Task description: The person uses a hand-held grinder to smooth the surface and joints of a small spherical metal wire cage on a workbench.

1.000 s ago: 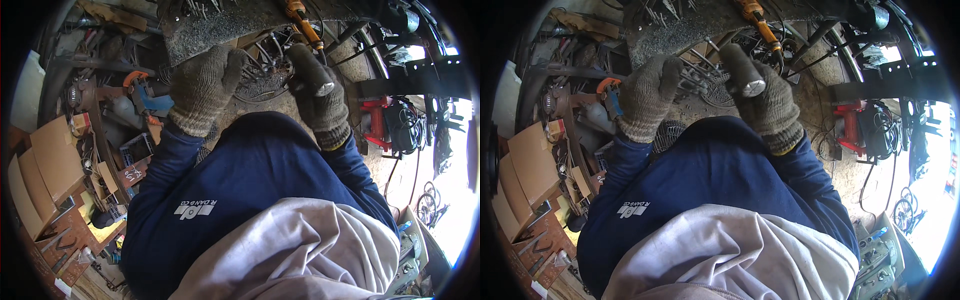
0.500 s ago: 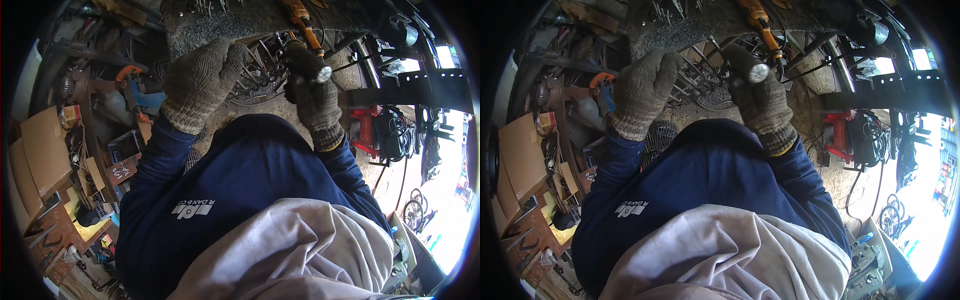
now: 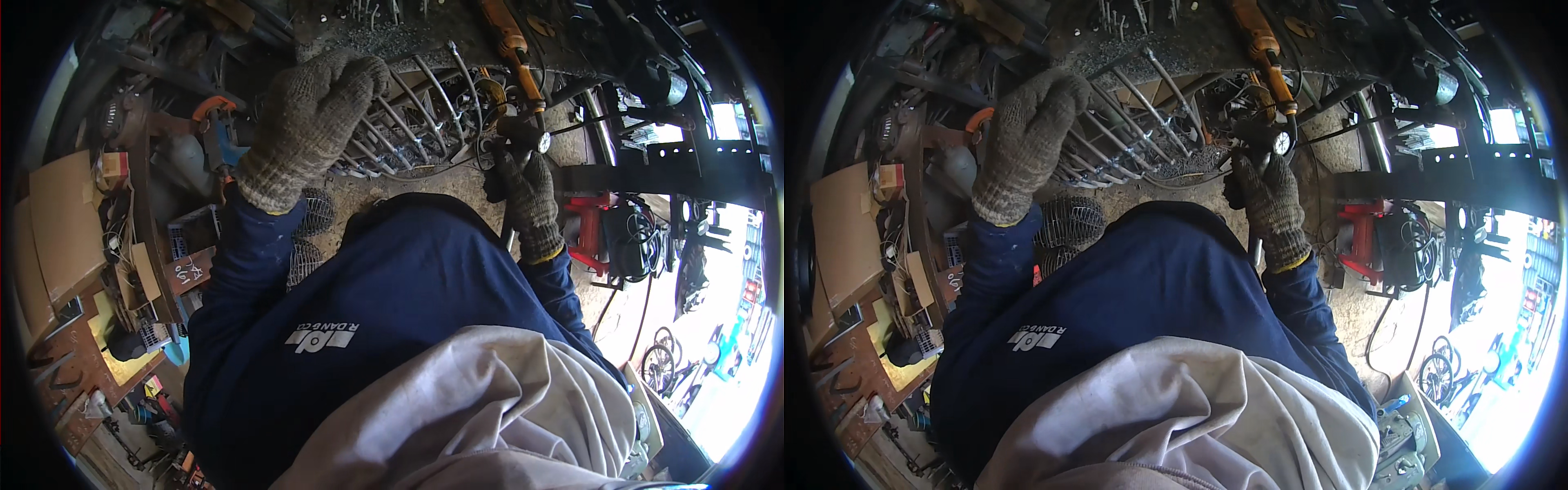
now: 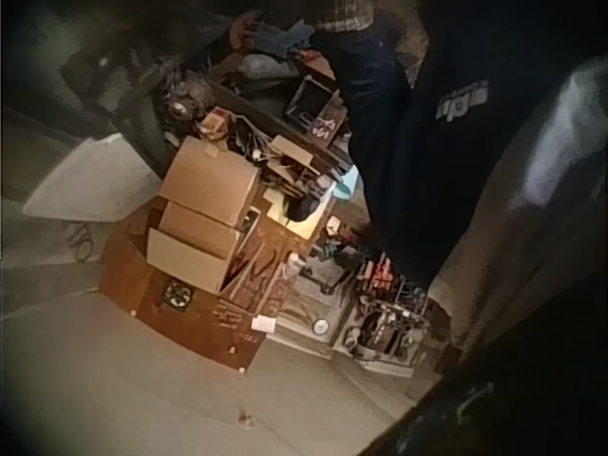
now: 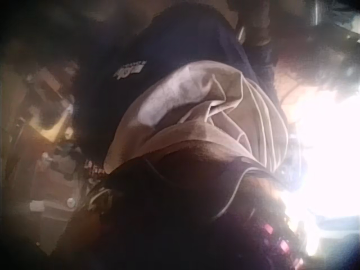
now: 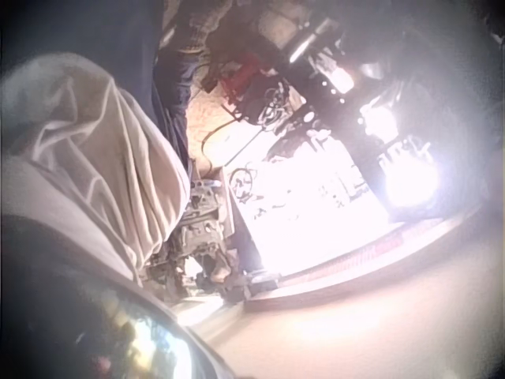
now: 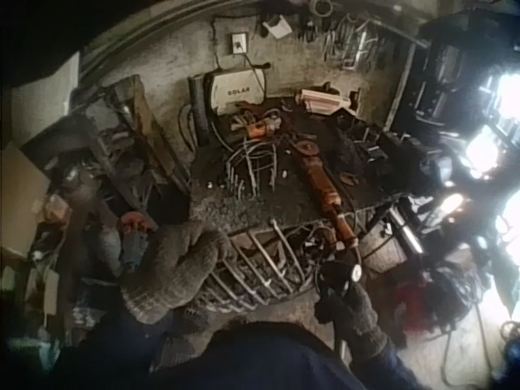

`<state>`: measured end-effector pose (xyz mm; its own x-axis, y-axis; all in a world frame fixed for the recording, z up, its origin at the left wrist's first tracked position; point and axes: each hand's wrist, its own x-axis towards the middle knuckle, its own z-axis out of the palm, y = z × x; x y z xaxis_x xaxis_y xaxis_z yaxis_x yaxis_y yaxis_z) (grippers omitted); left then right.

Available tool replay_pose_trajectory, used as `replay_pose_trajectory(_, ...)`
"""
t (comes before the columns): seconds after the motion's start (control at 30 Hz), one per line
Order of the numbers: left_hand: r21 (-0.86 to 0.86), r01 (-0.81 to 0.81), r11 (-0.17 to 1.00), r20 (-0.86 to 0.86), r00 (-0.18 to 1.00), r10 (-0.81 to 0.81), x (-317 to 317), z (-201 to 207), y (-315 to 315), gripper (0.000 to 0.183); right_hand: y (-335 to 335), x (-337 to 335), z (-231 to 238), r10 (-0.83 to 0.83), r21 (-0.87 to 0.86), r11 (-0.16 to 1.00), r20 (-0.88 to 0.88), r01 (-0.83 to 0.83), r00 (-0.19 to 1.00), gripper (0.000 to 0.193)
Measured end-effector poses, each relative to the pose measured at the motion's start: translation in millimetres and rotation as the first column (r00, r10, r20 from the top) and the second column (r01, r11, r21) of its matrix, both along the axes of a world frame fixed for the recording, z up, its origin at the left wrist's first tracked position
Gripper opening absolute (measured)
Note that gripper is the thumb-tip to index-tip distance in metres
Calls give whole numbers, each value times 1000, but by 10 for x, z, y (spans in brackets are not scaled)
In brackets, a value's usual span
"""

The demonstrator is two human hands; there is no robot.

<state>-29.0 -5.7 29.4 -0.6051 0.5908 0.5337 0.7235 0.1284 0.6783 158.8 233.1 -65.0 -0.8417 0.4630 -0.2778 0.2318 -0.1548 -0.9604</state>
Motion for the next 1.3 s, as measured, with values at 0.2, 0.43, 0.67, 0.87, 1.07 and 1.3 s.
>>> replay_pose_trajectory(0.2, 123, 98, 987, 201, 972, -122, -56, -177, -266, 23, -171, -169, 94, 25, -20, 999, -105, -27, 994, 33)
replay_pose_trajectory(0.43, 164, 28, 986, 470, 877, -103, -160, -356, -579, 29, -397, -224, 77, 63, -19, 998, 7, -63, 998, 34)
replay_pose_trajectory(0.67, 507, -44, 861, 567, 769, -294, -405, -805, -913, 29, -623, -222, 85, 107, -52, 994, 165, -100, 980, 37)
replay_pose_trajectory(0.87, 414, -45, 909, 504, 843, -187, -520, -886, -1075, 29, -413, -219, -19, -18, -53, 998, 104, 24, 994, 33)
replay_pose_trajectory(1.07, 368, -121, 922, 647, 745, -161, -526, -937, -918, 25, 385, -375, 127, -74, -193, 979, -71, 60, 995, 29)
replay_pose_trajectory(1.3, 127, -54, 990, 262, 965, 19, -471, -404, -342, 22, 1518, -1043, 380, -80, 753, 640, 264, -154, 961, 52)
